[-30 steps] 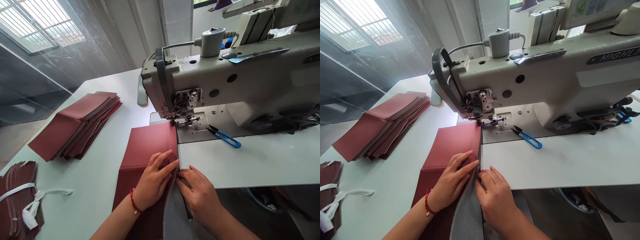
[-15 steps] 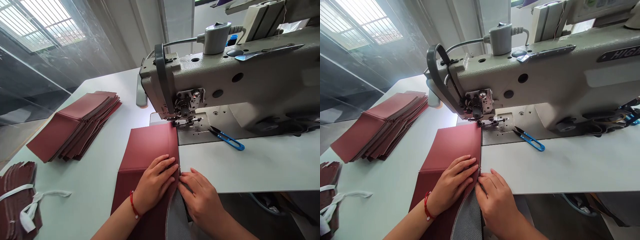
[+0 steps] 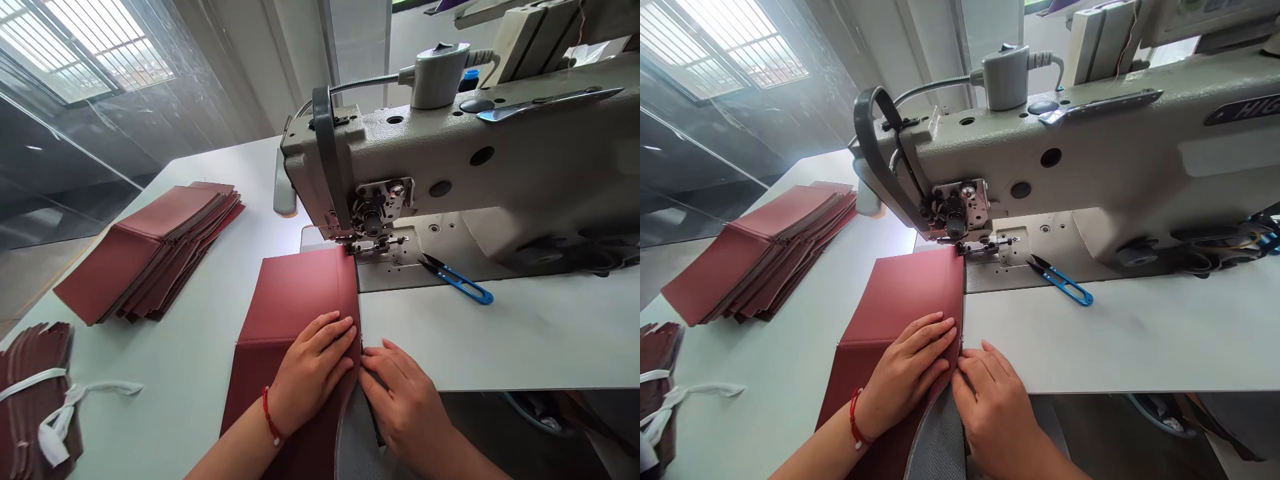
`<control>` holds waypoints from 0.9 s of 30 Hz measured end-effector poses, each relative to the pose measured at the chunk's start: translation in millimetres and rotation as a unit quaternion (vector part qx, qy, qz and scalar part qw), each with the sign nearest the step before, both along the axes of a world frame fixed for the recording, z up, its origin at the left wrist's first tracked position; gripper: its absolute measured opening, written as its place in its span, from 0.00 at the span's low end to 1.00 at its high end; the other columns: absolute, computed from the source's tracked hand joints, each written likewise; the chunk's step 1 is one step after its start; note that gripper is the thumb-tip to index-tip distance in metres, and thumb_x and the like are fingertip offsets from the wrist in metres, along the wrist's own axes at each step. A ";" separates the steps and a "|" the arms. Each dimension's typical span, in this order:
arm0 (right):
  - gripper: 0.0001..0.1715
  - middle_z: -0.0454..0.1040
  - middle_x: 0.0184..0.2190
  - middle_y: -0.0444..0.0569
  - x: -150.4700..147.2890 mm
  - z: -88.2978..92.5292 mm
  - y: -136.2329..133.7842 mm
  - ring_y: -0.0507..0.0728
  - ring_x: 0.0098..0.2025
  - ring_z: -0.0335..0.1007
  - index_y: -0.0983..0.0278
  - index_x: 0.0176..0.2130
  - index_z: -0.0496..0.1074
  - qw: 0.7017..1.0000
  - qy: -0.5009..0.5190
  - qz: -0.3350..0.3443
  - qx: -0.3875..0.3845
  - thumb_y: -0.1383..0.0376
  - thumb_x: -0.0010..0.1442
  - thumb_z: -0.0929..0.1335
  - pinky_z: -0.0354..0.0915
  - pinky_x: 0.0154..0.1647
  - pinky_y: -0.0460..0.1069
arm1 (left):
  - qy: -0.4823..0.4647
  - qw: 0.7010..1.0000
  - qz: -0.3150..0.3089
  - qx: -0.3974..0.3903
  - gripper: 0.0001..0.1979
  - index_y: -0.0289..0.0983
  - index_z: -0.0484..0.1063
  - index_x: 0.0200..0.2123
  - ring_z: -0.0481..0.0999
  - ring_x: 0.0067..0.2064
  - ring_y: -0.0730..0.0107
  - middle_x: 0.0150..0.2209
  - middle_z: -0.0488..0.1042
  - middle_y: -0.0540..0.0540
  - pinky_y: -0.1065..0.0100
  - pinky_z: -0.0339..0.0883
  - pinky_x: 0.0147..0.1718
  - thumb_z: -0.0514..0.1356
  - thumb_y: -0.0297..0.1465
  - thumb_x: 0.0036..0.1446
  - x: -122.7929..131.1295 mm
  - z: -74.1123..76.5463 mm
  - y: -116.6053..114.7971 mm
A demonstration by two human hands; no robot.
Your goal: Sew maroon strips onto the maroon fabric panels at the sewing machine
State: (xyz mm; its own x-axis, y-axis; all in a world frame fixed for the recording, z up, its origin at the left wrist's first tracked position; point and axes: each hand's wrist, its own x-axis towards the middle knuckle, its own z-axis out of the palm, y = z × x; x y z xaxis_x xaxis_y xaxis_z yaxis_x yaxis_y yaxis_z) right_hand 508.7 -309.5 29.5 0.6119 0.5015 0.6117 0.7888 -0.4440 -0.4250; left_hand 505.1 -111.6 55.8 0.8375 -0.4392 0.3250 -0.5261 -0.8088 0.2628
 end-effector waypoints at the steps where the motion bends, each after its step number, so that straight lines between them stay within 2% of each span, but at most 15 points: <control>1: 0.20 0.74 0.38 0.54 -0.2 -0.6 0.0 0.58 0.46 0.71 0.68 0.44 0.74 1.000 0.005 0.003 0.002 0.77 0.61 0.58 0.66 0.56 0.58 | -0.001 1.000 0.003 0.002 0.17 0.35 0.69 0.56 0.66 0.61 0.56 0.55 0.73 0.41 0.54 0.69 0.58 0.56 0.29 0.64 -0.2 -0.1 -0.4; 9: 0.18 0.74 0.39 0.54 0.7 -1.9 -0.5 0.58 0.46 0.71 0.69 0.44 0.74 1.000 0.009 0.011 0.007 0.77 0.60 0.59 0.66 0.57 0.57 | 0.000 1.000 0.006 0.008 0.16 0.34 0.70 0.54 0.68 0.59 0.56 0.54 0.73 0.40 0.55 0.70 0.56 0.56 0.29 0.64 0.2 2.0 -1.7; 13: 0.21 0.74 0.42 0.55 4.0 3.5 -8.3 0.58 0.48 0.71 0.67 0.47 0.73 0.998 0.045 0.043 0.010 0.77 0.60 0.58 0.67 0.57 0.58 | 0.005 1.000 0.008 0.016 0.17 0.34 0.70 0.54 0.67 0.59 0.56 0.53 0.74 0.40 0.55 0.70 0.56 0.57 0.29 0.64 1.3 3.5 -2.2; 16: 0.22 0.74 0.45 0.56 11.0 9.4 -11.2 0.57 0.47 0.71 0.68 0.51 0.72 0.996 0.075 0.053 0.017 0.77 0.62 0.58 0.71 0.54 0.54 | 0.002 1.000 0.009 0.013 0.16 0.35 0.71 0.54 0.68 0.59 0.56 0.53 0.74 0.41 0.55 0.70 0.56 0.57 0.30 0.63 1.5 3.1 -3.1; 22: 0.21 0.75 0.48 0.57 20.3 7.3 -4.4 0.60 0.51 0.70 0.71 0.52 0.72 0.998 0.005 0.040 -0.057 0.76 0.64 0.58 0.72 0.52 0.55 | 0.017 1.000 0.019 -0.016 0.16 0.36 0.70 0.53 0.70 0.58 0.57 0.52 0.75 0.40 0.53 0.69 0.56 0.57 0.33 0.63 -0.3 2.8 -5.0; 27: 0.24 0.72 0.54 0.57 20.1 4.5 -8.0 0.62 0.54 0.67 0.74 0.55 0.70 0.991 -0.031 0.064 -0.111 0.76 0.64 0.57 0.67 0.56 0.58 | 0.071 0.997 0.005 -0.022 0.16 0.37 0.71 0.49 0.72 0.55 0.56 0.53 0.74 0.41 0.53 0.69 0.55 0.62 0.36 0.60 7.7 10.8 1.4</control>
